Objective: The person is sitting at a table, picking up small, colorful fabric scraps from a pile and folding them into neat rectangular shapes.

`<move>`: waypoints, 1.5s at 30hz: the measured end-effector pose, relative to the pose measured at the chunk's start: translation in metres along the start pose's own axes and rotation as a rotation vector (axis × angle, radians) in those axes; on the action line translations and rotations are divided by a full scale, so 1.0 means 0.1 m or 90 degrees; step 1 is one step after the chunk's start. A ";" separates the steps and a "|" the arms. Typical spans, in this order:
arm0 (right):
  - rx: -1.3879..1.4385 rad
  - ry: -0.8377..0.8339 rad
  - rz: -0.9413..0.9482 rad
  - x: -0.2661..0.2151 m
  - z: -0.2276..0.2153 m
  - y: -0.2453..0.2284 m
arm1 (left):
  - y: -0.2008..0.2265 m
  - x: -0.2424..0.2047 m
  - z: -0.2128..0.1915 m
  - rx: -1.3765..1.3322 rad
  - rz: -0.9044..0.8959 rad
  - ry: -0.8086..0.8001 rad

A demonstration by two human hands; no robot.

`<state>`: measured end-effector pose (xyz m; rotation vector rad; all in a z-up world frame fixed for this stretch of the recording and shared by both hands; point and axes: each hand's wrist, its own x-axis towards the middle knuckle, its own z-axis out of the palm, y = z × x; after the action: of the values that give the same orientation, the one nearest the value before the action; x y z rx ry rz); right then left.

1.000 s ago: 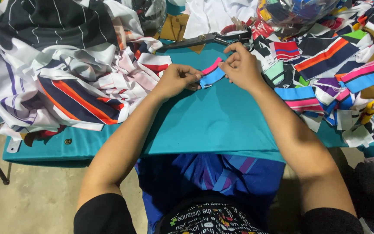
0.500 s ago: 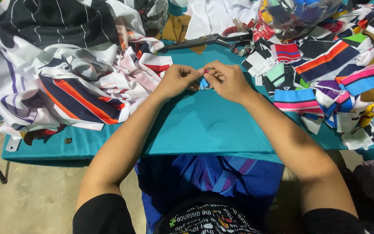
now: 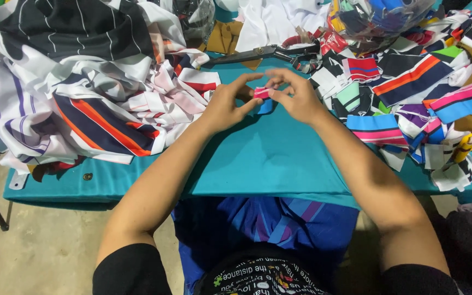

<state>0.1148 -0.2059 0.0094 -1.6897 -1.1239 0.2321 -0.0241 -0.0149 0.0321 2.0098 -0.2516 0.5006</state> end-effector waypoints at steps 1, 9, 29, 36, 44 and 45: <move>-0.010 0.019 -0.015 0.00 0.01 0.02 | -0.04 0.00 -0.01 0.034 0.002 0.000; -0.146 0.067 -0.233 0.03 0.04 -0.12 | -0.02 0.05 0.00 0.098 0.019 -0.006; -0.116 0.019 -0.105 -0.02 0.03 -0.01 | -0.12 0.00 0.10 -0.057 -0.061 0.032; -0.095 -0.025 -0.075 -0.03 0.03 -0.13 | 0.01 0.03 0.07 -0.057 -0.044 0.014; 0.138 -0.052 0.045 0.03 0.05 0.05 | -0.22 0.04 0.11 -0.151 -0.144 0.033; 0.155 -0.053 0.068 0.03 0.06 0.13 | -0.25 0.03 0.12 -0.159 -0.144 0.040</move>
<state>0.1197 -0.1998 -0.0029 -1.5348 -1.0232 0.4908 -0.0089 -0.0138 0.0092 1.7493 -0.0442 0.3680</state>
